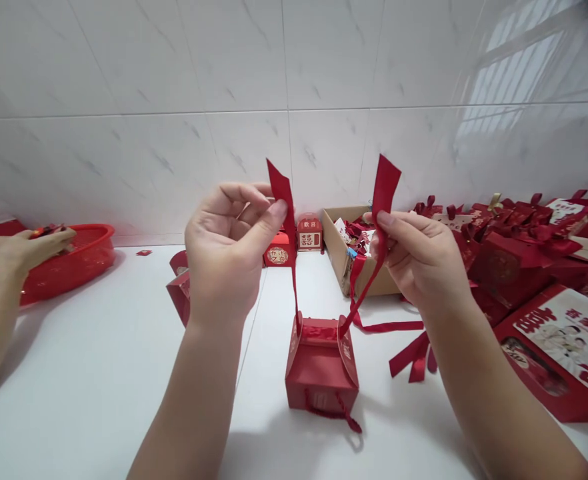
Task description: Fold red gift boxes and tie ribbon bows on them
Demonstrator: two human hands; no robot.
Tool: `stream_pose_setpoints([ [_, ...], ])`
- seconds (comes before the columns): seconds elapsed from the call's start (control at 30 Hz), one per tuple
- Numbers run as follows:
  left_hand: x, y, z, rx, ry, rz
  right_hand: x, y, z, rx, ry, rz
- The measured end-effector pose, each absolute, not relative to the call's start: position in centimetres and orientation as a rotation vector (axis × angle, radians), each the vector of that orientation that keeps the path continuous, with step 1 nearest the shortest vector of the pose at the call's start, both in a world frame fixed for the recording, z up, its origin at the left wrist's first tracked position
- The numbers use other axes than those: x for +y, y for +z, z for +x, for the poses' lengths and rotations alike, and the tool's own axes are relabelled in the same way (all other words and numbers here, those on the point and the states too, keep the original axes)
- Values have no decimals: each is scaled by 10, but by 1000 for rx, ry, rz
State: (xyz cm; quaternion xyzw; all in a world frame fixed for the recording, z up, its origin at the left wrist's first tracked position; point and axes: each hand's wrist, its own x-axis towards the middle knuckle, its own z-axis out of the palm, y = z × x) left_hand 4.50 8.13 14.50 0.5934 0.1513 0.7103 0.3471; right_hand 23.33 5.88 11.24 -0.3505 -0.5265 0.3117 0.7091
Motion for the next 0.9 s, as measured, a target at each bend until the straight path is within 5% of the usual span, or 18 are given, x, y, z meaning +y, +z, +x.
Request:
stream_pose_setpoints([
  [0.57, 64, 150, 40, 401, 1953, 1553, 48, 115, 231, -1200, 573, -719],
  [0.9, 50, 139, 64, 441, 1670, 1776, 40, 107, 207, -1363, 710, -710],
])
